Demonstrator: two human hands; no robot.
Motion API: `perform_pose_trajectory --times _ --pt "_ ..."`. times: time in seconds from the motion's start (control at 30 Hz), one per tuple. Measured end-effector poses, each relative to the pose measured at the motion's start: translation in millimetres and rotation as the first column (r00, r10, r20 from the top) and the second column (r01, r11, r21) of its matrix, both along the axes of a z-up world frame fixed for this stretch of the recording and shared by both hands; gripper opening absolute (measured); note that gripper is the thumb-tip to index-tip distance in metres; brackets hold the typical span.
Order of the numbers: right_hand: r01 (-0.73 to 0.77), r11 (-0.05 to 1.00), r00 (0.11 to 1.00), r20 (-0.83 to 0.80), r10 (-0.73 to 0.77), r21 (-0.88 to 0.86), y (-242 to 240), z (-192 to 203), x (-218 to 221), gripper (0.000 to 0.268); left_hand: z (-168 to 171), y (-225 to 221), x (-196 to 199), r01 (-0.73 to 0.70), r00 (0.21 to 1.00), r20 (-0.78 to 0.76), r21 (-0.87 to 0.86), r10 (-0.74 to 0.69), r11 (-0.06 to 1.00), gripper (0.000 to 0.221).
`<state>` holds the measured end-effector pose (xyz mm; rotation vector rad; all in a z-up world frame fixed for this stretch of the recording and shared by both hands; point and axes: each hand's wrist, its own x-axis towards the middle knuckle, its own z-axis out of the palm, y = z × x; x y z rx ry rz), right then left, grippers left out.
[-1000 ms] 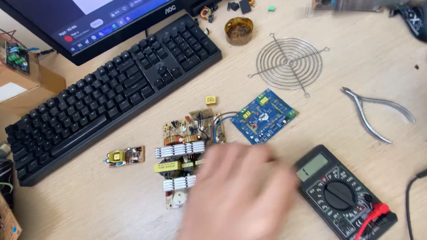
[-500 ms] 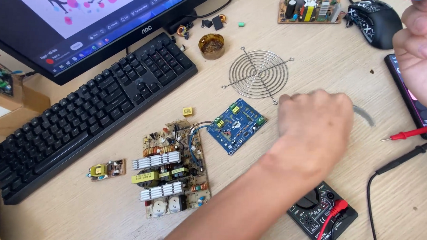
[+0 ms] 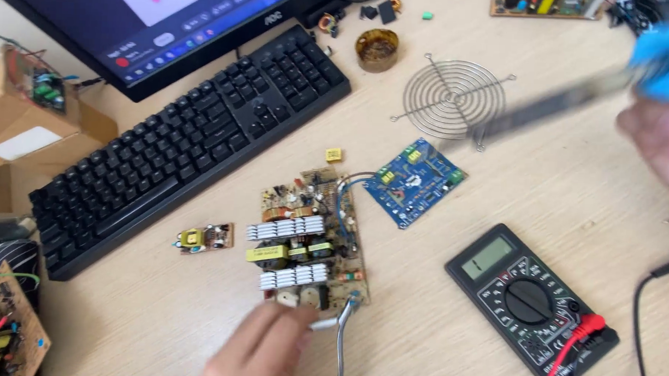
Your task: Soldering and desoldering electronic components on a circuit board using a soldering iron and pliers.
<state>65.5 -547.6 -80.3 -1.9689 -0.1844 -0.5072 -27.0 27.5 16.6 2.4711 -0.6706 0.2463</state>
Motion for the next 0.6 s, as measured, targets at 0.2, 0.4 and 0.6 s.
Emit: perform_pose_trajectory --times 0.2,0.4,0.6 --pt "-0.315 0.613 0.864 -0.049 0.501 0.724 137.4 85.2 -15.6 0.033 -36.9 1.8 -19.7 -0.164 0.98 0.142 0.165 0.141 0.973 0.018" --pt "-0.298 0.638 0.833 -0.132 0.537 0.71 142.5 62.2 -16.5 0.036 -54.1 9.4 -19.5 -0.141 0.944 0.328 0.291 0.04 0.946 0.077" --pt "-0.247 0.705 0.834 -0.224 0.504 0.664 147.3 52.4 -20.4 0.038 -69.8 10.4 -13.2 -0.135 0.857 0.515 0.24 -0.008 0.961 0.06"
